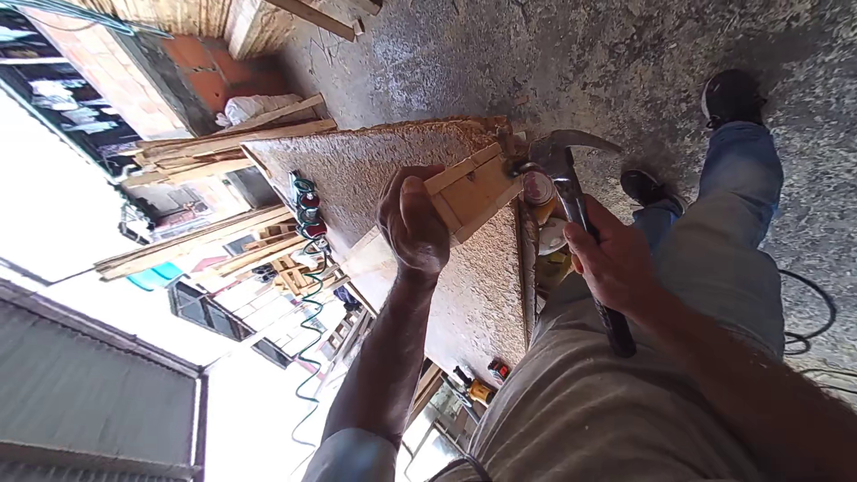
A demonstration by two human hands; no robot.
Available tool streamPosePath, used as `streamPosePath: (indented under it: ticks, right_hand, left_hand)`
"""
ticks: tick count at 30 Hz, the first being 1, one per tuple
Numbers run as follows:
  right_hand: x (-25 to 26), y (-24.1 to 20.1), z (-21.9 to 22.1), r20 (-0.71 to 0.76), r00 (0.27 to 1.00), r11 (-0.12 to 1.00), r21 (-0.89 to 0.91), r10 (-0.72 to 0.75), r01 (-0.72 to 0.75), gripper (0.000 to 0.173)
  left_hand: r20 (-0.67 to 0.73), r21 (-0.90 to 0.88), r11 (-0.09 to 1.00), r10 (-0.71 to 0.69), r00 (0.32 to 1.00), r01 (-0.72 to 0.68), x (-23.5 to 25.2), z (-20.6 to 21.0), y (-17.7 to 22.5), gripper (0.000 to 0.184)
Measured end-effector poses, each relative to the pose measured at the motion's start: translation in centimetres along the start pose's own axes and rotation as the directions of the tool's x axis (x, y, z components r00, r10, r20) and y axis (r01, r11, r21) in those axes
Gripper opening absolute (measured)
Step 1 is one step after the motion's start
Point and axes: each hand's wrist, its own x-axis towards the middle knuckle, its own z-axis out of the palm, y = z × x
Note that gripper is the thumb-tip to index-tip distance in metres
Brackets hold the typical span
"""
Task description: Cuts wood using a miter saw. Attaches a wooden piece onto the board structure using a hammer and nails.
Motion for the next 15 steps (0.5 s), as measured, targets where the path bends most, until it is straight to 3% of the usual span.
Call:
streamPosePath:
  ticks: [7, 11, 15]
  right_hand:
    - [-2.1, -0.5, 0.0, -0.005, 1.0, 1.0, 0.02, 0.02, -0.02, 0.051]
    - [-4.1, -1.7, 0.5, -0.002, 0.991, 0.991, 0.005, -0.135, 0.135, 0.061]
    - [-5.0, -3.0, 0.8, 0.041, 0.961, 0.957, -0.097, -0.272, 0.275, 0.056]
  left_hand:
    - [-0.047, 0.005, 0.999, 0.036, 0.998, -0.036, -0.1, 0.3, 0.1, 0.057]
    - [-0.064, 0.049, 0.999, 0.012, 0.998, -0.009, -0.1, 0.2, 0.4, 0.056]
    - [-0.067, 0.041, 0.999, -0.02, 0.998, 0.022, -0.2, 0.3, 0.4, 0.053]
